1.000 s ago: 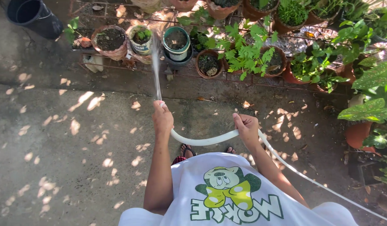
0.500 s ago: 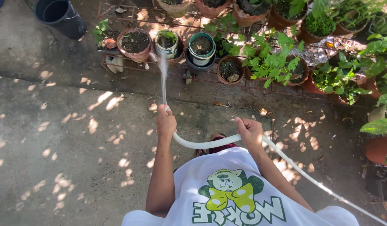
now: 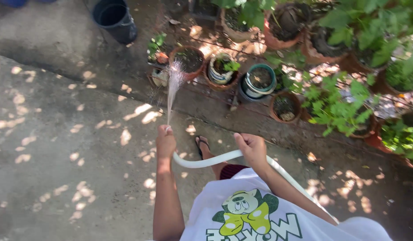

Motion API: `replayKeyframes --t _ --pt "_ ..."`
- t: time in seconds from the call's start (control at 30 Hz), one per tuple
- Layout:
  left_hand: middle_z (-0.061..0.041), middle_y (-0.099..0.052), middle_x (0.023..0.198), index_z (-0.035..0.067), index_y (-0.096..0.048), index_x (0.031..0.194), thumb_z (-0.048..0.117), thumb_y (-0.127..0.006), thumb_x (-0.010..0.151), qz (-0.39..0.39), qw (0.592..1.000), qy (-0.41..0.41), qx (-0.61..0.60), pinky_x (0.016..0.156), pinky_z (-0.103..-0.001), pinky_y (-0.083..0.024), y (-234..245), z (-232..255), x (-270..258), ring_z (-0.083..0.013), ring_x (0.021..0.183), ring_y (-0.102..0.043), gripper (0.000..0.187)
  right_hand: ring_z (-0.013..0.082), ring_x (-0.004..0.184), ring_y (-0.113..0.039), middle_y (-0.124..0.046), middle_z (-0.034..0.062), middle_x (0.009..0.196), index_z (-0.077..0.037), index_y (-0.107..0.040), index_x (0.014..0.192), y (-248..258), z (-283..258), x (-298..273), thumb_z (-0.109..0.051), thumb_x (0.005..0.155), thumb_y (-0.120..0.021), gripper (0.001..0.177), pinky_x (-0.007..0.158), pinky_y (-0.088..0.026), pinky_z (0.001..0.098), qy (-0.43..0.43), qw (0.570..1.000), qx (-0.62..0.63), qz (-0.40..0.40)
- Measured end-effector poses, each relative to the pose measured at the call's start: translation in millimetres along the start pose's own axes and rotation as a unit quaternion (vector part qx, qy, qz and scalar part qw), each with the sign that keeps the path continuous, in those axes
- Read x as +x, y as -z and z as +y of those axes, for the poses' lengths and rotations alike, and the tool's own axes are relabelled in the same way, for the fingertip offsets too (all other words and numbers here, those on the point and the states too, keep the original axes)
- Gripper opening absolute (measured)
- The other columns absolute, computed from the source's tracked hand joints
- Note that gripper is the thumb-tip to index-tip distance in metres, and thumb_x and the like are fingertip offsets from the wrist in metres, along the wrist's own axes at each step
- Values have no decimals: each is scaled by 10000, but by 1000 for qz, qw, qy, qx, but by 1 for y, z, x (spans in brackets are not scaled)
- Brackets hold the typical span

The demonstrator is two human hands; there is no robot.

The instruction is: Watering various potted and garden plants using a hose.

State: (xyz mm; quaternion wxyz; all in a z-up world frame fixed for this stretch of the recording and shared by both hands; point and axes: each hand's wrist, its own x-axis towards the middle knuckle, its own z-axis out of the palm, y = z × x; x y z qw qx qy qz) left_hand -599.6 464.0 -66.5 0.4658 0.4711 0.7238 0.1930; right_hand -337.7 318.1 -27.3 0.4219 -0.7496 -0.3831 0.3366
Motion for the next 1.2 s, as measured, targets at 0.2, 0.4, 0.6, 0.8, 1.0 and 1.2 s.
replayKeyframes --t 0.2,0.4,0.6,0.8,1.0,1.2 --pt "-38 -499 763 182 -506 1244 207 -486 1045 -133 960 -10 -246 381 -320 -344 90 -101 205 -131 492 -442 201 24 549 -379 -431 -65 543 -30 -575 634 -133 -116 113 -276 992 -653 441 453 -303 319 81 985 103 -110" --pt "16 -477 675 192 -509 1214 138 -481 963 -54 982 39 -174 328 -310 -346 182 37 220 -102 440 -431 258 46 581 -309 -337 -23 578 -18 -475 644 -198 -243 193 -258 1016 -661 480 468 -267 329 218 945 158 -187" --pt "11 -450 644 170 -520 1211 296 -464 1062 -83 979 -12 -186 328 -297 -320 166 122 198 -88 428 -387 203 72 490 -330 -370 4 515 -19 -454 591 -165 -245 209 -184 1000 -656 484 443 -262 330 257 939 106 -201" --pt "-60 -535 657 148 -509 1212 293 -444 1053 -65 980 -171 -79 367 -350 -410 145 210 208 -170 445 -513 225 87 459 -327 -373 12 504 -13 -431 590 -133 -173 209 -112 975 -648 453 443 -256 332 249 957 113 -94" --pt "-64 -593 697 137 -494 1230 282 -438 1055 -73 959 -273 -23 436 -394 -497 133 236 234 -209 534 -608 234 98 457 -341 -387 16 505 -6 -466 593 -139 -175 176 -87 948 -656 411 442 -267 328 207 972 77 82" --pt "-73 -569 691 138 -497 1229 248 -442 1052 -145 952 -270 -3 428 -411 -497 132 249 220 -207 540 -583 215 116 466 -364 -403 40 516 7 -461 597 -155 -152 136 -68 946 -662 410 469 -267 334 184 965 43 180"
